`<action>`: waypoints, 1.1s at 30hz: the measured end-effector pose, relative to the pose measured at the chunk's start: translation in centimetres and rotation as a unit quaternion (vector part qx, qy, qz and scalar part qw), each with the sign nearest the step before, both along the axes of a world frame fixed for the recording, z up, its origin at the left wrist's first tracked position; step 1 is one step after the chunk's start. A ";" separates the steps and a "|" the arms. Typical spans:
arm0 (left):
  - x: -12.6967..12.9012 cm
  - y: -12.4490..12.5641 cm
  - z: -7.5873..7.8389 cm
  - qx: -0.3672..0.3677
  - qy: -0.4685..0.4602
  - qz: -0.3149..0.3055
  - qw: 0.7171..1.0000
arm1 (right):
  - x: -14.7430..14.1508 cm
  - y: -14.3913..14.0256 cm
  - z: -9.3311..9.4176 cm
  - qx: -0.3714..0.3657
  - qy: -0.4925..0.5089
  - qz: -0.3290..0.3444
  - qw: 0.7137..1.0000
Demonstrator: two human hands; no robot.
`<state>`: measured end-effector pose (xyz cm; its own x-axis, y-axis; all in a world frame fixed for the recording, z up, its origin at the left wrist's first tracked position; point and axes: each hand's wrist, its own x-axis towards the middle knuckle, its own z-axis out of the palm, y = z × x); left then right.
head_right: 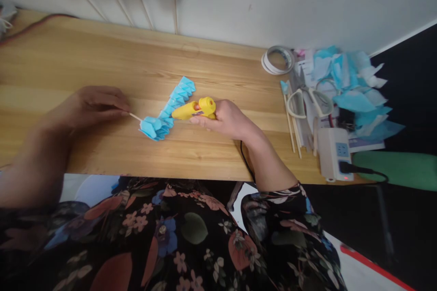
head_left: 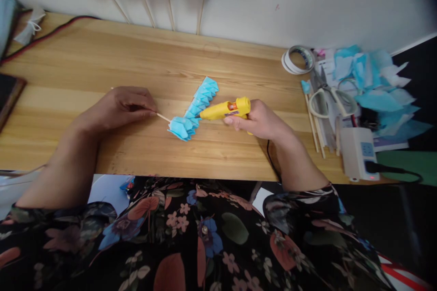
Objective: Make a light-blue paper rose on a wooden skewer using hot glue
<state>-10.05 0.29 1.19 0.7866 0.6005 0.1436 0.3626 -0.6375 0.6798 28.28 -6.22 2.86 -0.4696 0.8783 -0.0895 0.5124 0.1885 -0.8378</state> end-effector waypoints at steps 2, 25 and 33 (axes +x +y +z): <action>0.0 0.0 0.0 0.003 -0.002 -0.004 1.000 | 0.0 0.0 0.0 0.004 -0.009 0.010 1.000; -0.3 -0.1 0.1 -0.017 -0.008 0.002 1.000 | 0.0 0.1 -0.3 0.033 -0.042 0.022 0.998; -0.6 0.0 -0.2 -0.018 -0.009 -0.002 1.000 | 1.3 0.2 0.9 -0.010 0.064 0.002 0.998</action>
